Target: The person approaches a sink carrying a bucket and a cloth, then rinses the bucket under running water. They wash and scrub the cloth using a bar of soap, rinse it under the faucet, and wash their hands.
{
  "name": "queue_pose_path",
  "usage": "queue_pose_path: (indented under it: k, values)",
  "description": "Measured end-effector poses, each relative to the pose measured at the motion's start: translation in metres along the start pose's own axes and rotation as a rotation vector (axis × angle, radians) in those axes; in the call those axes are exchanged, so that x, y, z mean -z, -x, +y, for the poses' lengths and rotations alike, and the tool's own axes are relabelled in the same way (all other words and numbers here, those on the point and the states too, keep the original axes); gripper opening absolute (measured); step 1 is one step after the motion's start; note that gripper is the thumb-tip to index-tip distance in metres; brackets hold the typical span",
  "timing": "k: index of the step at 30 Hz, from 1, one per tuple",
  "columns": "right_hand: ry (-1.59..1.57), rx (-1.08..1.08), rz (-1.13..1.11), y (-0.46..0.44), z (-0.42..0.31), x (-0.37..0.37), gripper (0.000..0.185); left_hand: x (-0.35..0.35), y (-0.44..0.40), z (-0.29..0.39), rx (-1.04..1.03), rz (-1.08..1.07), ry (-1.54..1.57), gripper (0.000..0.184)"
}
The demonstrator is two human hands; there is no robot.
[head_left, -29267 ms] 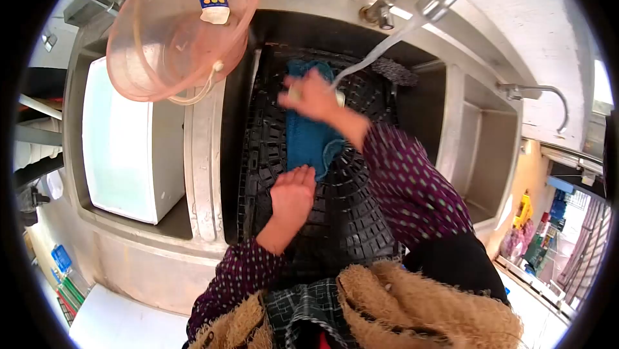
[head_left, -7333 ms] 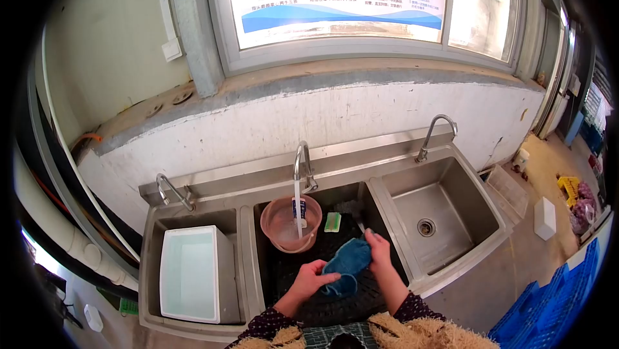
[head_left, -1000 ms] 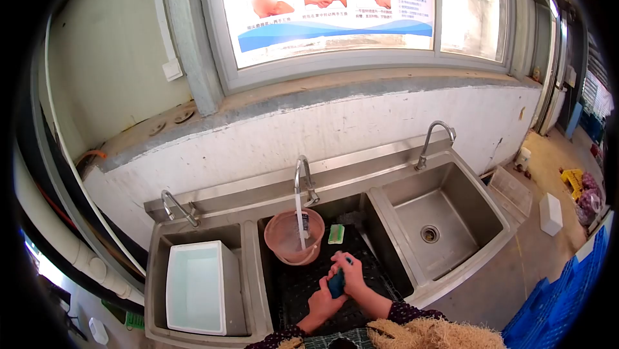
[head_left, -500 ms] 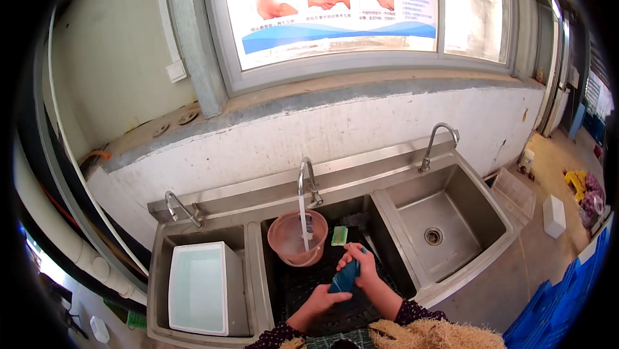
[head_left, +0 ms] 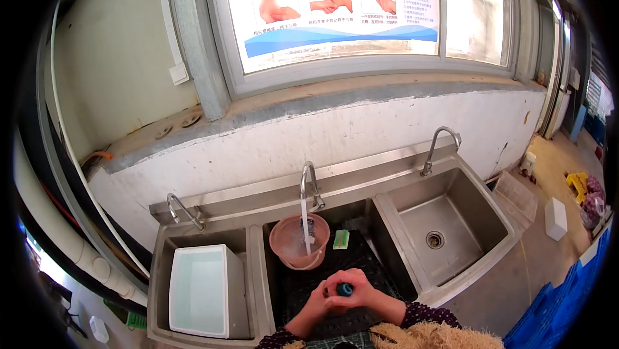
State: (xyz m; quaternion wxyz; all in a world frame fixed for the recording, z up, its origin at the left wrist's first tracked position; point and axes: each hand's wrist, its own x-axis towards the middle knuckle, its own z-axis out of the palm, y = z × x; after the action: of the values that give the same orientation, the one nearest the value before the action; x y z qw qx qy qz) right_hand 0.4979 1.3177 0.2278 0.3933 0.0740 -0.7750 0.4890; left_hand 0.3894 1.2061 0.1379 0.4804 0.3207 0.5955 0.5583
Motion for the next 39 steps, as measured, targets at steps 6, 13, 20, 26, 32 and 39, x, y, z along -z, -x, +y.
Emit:
queue_pose_path:
  k: [6, 13, 20, 26, 32, 39]
  values:
    - [-0.058, 0.126, -0.142, -0.021, -0.023, -0.002, 0.028, 0.022, -0.021, 0.013, 0.096, -0.445, 1.224, 0.021]
    - [-0.455, 0.060, 0.257, -0.045, -0.023, 0.001, 0.012, 0.015, -0.011, 0.094, 0.020, -0.082, 1.058, 0.026]
    - [-1.398, -0.303, 0.658, -0.079, 0.012, -0.004, 0.023, -0.043, 0.001, 0.163, -0.828, 0.553, 0.370, 0.019]
    - [-1.800, -0.683, 0.311, -0.034, 0.056, 0.001, 0.026, -0.053, 0.015, 0.118, -1.319, 0.474, -0.539, 0.022]
    - [-1.691, -0.794, 0.570, -0.036, 0.053, -0.006, 0.037, -0.042, -0.002, 0.099, -1.287, 0.616, -0.546, 0.026]
    - [-1.585, -0.839, 0.754, 0.000, 0.060, 0.002, 0.059, -0.031, 0.005, 0.080, -1.265, 0.331, -0.445, 0.023]
